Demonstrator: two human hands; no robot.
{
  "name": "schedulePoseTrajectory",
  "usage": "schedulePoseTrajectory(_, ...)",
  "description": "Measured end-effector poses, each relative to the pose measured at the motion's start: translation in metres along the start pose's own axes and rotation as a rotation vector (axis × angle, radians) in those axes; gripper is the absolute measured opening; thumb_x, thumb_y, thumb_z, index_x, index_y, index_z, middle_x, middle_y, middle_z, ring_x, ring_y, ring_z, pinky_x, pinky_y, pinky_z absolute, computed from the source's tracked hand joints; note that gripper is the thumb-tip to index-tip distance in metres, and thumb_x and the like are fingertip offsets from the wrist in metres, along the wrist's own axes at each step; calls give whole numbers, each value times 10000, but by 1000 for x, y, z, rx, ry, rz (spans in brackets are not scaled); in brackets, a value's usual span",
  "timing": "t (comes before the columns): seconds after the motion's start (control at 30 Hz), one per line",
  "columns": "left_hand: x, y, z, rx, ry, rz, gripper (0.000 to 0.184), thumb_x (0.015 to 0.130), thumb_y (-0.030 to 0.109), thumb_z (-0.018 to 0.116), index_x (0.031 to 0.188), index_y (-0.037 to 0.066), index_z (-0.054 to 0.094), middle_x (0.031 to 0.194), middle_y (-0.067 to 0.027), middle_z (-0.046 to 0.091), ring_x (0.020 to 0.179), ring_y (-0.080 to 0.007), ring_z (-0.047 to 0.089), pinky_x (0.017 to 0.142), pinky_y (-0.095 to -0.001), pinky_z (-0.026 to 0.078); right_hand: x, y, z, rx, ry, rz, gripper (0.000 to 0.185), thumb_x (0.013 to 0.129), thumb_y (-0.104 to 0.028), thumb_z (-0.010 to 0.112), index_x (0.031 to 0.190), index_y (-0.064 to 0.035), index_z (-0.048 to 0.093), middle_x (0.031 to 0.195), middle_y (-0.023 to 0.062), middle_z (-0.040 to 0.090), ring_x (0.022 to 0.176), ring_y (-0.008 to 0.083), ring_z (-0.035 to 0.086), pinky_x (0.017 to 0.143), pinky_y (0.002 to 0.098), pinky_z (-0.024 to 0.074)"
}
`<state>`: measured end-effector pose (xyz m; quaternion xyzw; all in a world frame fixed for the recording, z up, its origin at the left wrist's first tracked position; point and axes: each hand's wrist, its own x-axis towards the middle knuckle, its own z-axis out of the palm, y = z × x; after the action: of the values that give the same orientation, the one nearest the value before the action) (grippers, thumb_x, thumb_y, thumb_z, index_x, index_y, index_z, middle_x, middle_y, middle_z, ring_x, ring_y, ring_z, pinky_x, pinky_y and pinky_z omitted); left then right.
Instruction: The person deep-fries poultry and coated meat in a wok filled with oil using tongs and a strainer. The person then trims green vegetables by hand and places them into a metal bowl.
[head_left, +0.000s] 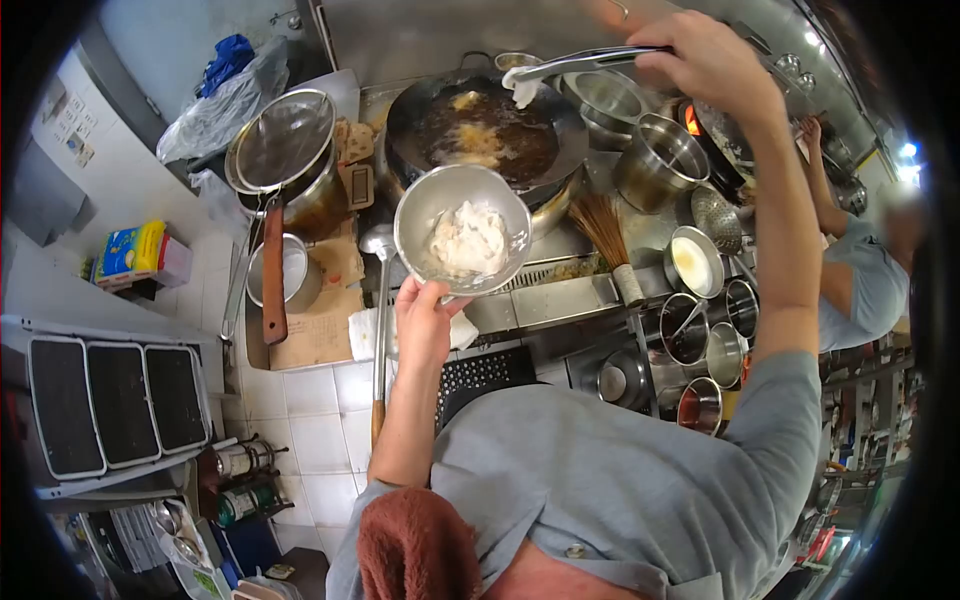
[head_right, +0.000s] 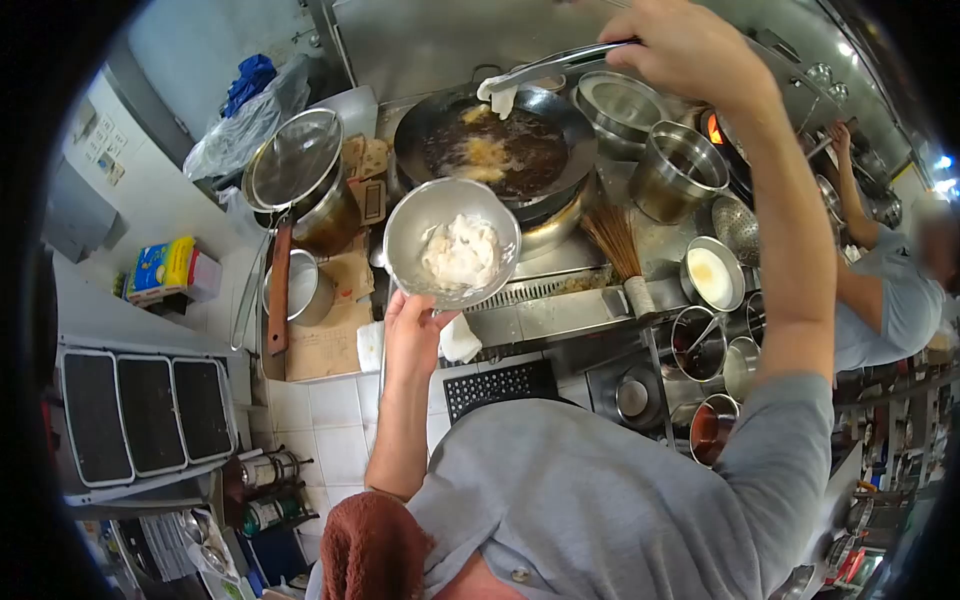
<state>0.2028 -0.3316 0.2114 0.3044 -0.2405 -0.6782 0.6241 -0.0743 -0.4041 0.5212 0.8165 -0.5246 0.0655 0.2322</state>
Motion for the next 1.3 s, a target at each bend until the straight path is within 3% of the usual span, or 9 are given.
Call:
schedulePoseTrajectory(0.23,-11,8,-3,18,67,56,208,836,-1,486,1021,-2,583,1036,-119,649,924,-212,647,799,-425,570,31,3,162,-112,-506,211,239,737,-162,605,925,-60,709,955,136,696,923,287,668,811,400,529)
schedulePoseTrajectory(0.37,-19,16,-12,46,104,90,223,838,3,490,1044,-9,573,1040,-121,645,939,-216,645,808,-423,571,26,14,201,-47,-475,324,294,748,-159,582,994,-37,686,978,175,686,952,317,661,836,416,522)
schedulePoseTrajectory(0.43,-21,19,-13,39,134,111,223,837,6,495,1046,-15,569,1034,-127,643,937,-219,645,812,-418,572,30,27,175,-21,-398,413,331,784,-193,592,1082,-72,668,994,174,681,941,322,659,832,429,520)
schedulePoseTrajectory(0.57,-24,16,-17,79,152,77,82,820,-23,533,888,13,560,990,-116,645,893,-217,651,780,-407,575,9,7,83,197,-34,78,263,806,-245,659,1025,-104,697,887,167,677,853,352,640,759,440,506)
schedulePoseTrajectory(0.77,-22,0,-4,116,-44,34,89,827,-37,536,791,44,534,938,-75,644,833,-148,643,712,-336,584,-23,-82,87,157,-192,-363,145,756,-187,695,864,-91,703,743,128,656,790,324,648,693,428,504)
schedulePoseTrajectory(0.83,-21,0,1,107,-71,25,96,822,-43,538,780,44,535,934,-71,644,828,-136,643,688,-311,585,-21,-83,91,73,-324,-345,112,754,-184,691,805,-85,689,757,122,654,786,323,646,685,423,506)
schedulePoseTrajectory(1.03,-11,-2,-2,79,-54,28,183,816,-21,486,966,-6,591,995,-112,647,891,-208,653,769,-416,582,-29,-35,47,177,61,-240,152,783,-208,671,882,-100,709,797,116,658,818,320,624,729,423,494)
schedulePoseTrajectory(1.23,6,3,4,37,8,-19,176,828,14,494,977,27,588,982,-86,648,897,-178,638,778,-399,565,-6,8,11,240,1,-21,222,800,-139,645,975,-2,662,783,169,645,718,346,595,670,397,457)
schedulePoseTrajectory(1.3,18,-2,-3,-4,-1,-27,202,831,19,488,1008,24,585,999,-86,645,915,-177,633,789,-406,564,5,22,16,205,-12,82,257,793,-226,666,978,-51,700,798,136,669,762,330,619,720,382,485)
